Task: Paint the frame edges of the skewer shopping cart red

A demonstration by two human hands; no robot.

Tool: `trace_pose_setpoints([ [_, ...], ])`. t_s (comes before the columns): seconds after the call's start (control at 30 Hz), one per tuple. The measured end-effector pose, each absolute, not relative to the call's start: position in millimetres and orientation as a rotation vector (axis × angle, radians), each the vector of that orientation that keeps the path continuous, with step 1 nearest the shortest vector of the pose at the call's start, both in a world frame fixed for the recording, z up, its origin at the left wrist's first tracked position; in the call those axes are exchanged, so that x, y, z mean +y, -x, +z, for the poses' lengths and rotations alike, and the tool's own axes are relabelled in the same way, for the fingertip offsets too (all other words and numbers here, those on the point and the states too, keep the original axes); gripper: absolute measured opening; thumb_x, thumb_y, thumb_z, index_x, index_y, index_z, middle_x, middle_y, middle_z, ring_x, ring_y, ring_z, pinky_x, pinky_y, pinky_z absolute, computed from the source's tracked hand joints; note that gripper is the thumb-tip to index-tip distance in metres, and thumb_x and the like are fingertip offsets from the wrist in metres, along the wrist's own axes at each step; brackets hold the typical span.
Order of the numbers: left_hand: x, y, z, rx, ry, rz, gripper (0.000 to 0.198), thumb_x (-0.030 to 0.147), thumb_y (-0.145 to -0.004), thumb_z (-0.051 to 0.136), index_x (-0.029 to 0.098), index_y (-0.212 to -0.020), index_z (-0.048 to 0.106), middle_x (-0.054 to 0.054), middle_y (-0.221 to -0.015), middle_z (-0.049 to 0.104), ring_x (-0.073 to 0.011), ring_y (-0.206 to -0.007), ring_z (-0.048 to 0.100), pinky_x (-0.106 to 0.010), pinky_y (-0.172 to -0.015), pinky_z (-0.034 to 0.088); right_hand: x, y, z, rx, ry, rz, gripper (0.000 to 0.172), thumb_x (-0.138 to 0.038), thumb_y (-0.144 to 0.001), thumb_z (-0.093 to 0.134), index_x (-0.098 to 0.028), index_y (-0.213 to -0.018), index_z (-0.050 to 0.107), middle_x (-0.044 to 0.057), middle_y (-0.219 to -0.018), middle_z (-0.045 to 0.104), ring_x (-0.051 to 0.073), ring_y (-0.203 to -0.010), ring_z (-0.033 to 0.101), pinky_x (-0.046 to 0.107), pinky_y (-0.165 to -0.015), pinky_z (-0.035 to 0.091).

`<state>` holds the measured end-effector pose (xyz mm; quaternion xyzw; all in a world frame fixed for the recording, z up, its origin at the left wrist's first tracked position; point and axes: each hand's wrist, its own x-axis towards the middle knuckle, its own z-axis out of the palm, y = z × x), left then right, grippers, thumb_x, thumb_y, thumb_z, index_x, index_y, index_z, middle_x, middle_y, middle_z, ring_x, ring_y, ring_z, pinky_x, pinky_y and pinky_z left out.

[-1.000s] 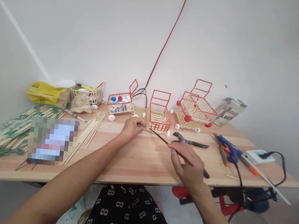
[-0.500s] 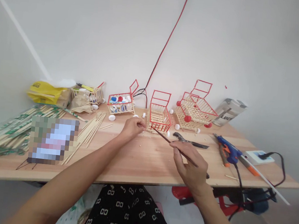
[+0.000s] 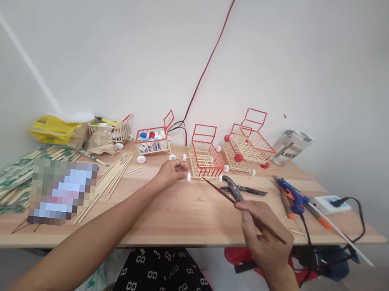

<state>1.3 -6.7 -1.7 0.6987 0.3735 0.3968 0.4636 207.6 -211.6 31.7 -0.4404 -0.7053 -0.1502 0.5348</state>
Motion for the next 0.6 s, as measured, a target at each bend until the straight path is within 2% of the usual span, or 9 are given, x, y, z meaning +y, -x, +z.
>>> trace_pose_setpoints([
  [0.3,-7,0,0,0.983,-1.748,0.921,0.018,0.017,-0.060,0.076,0.014,-0.076,0.069,-0.001,-0.073,0.071,-0.0138,-0.068,0.065,-0.023,-0.065,0.052,-198,-196,24,-1.754,1.063,-0.419,0.026,-0.004,-0.084,0.059,-0.022,-0.102,0.065,0.004,-0.088,0.071,0.017,-0.086,0.067,0.033,-0.079,0.055],
  [0.6,-8,2,1,0.931,-1.782,0.875,0.017,0.009,-0.058,0.071,0.014,-0.074,0.069,-0.001,-0.070,0.070,-0.0134,-0.069,0.065,-0.023,-0.067,0.051,-184,-188,20,-1.794,1.103,-0.471,0.023,-0.006,-0.086,0.059,-0.022,-0.101,0.065,0.003,-0.089,0.072,0.017,-0.085,0.068,0.032,-0.081,0.054],
])
